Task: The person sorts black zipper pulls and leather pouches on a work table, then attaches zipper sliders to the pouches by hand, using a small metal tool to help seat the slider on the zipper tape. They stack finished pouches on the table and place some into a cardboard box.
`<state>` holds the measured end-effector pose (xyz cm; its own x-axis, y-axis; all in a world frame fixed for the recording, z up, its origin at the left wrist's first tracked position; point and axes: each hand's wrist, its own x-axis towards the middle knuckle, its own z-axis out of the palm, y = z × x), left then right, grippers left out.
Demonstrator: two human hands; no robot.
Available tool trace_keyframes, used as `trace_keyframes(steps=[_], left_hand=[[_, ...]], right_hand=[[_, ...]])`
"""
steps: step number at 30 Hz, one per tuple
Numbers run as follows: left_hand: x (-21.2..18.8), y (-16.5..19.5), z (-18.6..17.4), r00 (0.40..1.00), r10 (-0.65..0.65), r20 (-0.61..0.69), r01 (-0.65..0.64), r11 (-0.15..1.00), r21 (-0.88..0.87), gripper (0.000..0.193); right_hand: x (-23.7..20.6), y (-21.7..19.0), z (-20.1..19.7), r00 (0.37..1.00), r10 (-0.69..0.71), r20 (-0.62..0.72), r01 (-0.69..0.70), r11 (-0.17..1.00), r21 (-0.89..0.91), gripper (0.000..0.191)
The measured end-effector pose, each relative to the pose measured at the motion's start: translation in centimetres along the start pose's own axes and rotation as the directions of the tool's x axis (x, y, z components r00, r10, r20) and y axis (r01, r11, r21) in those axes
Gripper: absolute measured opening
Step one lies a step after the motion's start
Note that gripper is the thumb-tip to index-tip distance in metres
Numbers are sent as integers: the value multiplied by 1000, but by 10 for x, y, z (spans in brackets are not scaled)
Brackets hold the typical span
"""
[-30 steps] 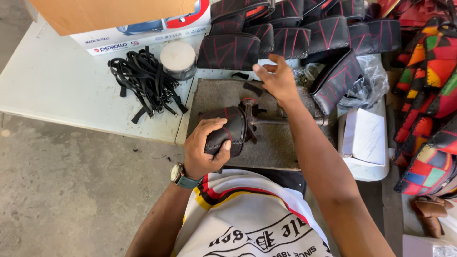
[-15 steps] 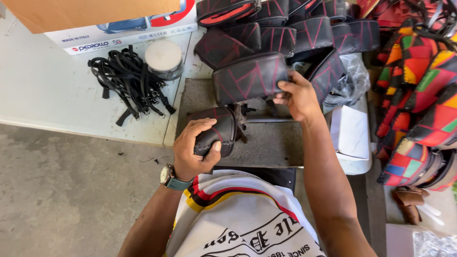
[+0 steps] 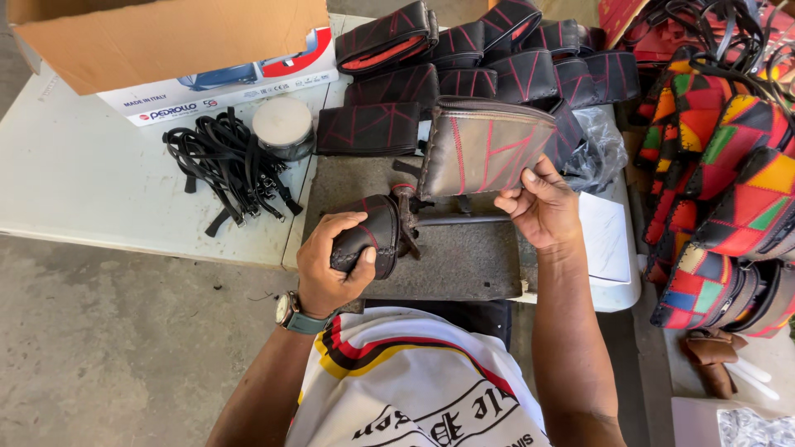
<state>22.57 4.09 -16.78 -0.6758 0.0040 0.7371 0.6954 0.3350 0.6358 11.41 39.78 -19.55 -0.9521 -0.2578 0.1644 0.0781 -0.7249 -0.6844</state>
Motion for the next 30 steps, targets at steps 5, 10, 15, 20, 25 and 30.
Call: trace_keyframes(steps=[5,10,15,20,25,30], left_hand=[[2,-2,3,1000,16,-6,-16,999,31,44],[11,-11,7,991,66,-112,-53,992,111,38],[11,-23,18,968,234,-88,-211,954,211,43],[-6,-21,22,965,250,72,-261,939,226,46],[-8,-17,20,987,158,26,-160,964,214,46],[2,-18,12,996,81,-30,-70,958,279,48]], right_hand=[[-4,7,5,1000,19,5,-19,999,27,36],[-10,11,22,990,-106,-98,90,983,-158,29],[-25,14,53,842,-522,-135,233,579,-782,35],[-38,13,79,778,-627,41,341,366,-866,32],[-40,16,74,783,-620,48,345,368,-864,34],[-17,23,30,830,-472,-298,213,761,-613,39]])
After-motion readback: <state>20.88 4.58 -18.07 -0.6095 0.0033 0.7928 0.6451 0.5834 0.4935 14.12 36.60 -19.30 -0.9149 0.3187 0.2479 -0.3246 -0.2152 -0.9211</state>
